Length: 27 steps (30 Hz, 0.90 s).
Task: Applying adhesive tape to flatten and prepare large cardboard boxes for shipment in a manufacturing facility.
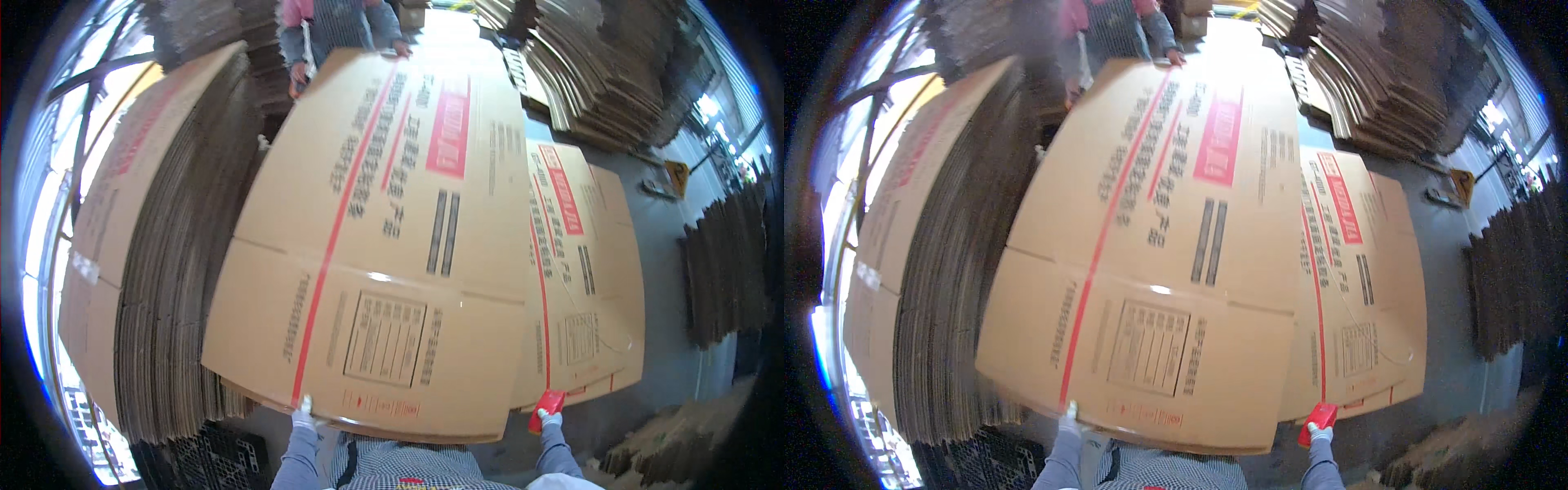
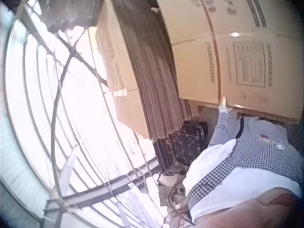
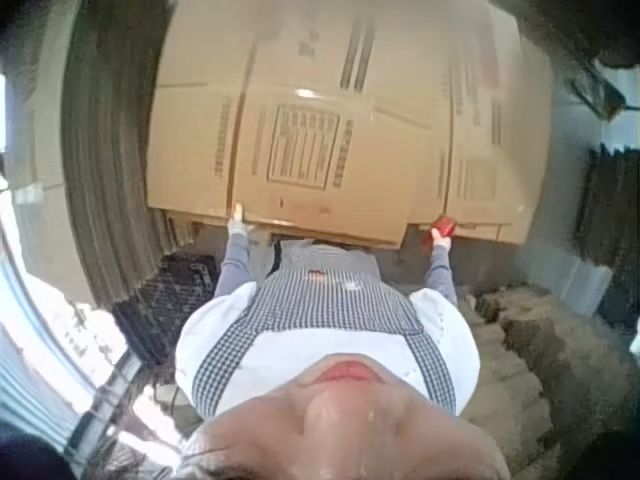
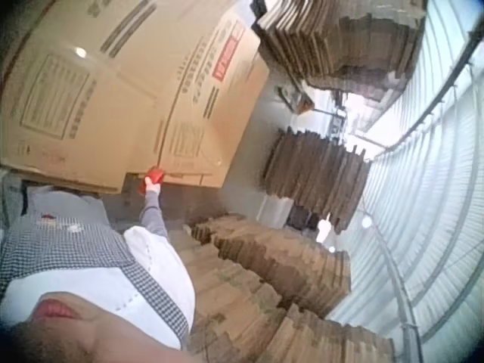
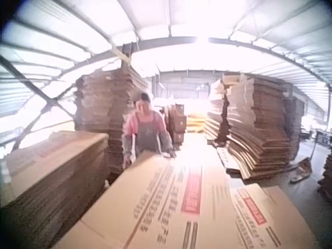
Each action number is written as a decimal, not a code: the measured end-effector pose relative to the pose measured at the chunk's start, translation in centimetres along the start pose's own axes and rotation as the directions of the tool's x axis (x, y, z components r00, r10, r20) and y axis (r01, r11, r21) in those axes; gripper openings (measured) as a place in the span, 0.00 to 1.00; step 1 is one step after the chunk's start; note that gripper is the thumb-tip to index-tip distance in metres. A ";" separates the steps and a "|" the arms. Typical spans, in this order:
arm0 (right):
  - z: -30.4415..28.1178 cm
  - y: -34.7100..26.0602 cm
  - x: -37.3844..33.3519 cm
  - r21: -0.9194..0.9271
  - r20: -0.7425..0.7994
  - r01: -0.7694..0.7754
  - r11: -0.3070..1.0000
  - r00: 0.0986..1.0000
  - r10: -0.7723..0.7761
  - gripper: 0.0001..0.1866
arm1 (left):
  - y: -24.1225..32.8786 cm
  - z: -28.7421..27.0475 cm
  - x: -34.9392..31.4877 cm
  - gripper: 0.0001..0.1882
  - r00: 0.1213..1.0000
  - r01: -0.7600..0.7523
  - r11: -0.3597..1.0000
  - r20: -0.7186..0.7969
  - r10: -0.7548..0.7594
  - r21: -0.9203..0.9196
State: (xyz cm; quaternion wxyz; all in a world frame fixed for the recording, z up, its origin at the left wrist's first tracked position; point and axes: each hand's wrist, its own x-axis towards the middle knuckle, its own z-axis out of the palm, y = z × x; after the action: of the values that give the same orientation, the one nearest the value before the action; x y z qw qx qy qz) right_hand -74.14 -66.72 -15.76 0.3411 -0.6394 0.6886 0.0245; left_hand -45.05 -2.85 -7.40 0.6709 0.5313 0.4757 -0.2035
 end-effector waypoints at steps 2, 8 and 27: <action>4.0 -0.9 -0.5 0.032 0.114 0.090 0.995 0.989 -0.093 0.32 | -2.3 -4.9 0.9 0.32 0.975 0.211 0.969 -0.096 -0.200 0.127; 9.0 0.1 1.9 0.490 0.495 0.004 0.872 0.822 -0.282 0.29 | -8.8 -1.4 2.6 0.29 0.998 -0.010 0.877 0.049 0.038 -0.480; -0.2 -14.4 -42.0 0.488 0.798 -0.067 0.870 0.439 -0.414 0.29 | 14.4 -17.7 -29.1 0.16 0.495 -0.818 0.411 -0.130 0.859 -0.402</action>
State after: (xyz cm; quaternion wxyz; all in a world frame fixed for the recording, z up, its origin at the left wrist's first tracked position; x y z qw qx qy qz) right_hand -63.39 -33.15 11.19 0.7863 -0.5033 0.3225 0.1560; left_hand -54.85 11.46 25.24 0.7992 0.5321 0.1439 0.2397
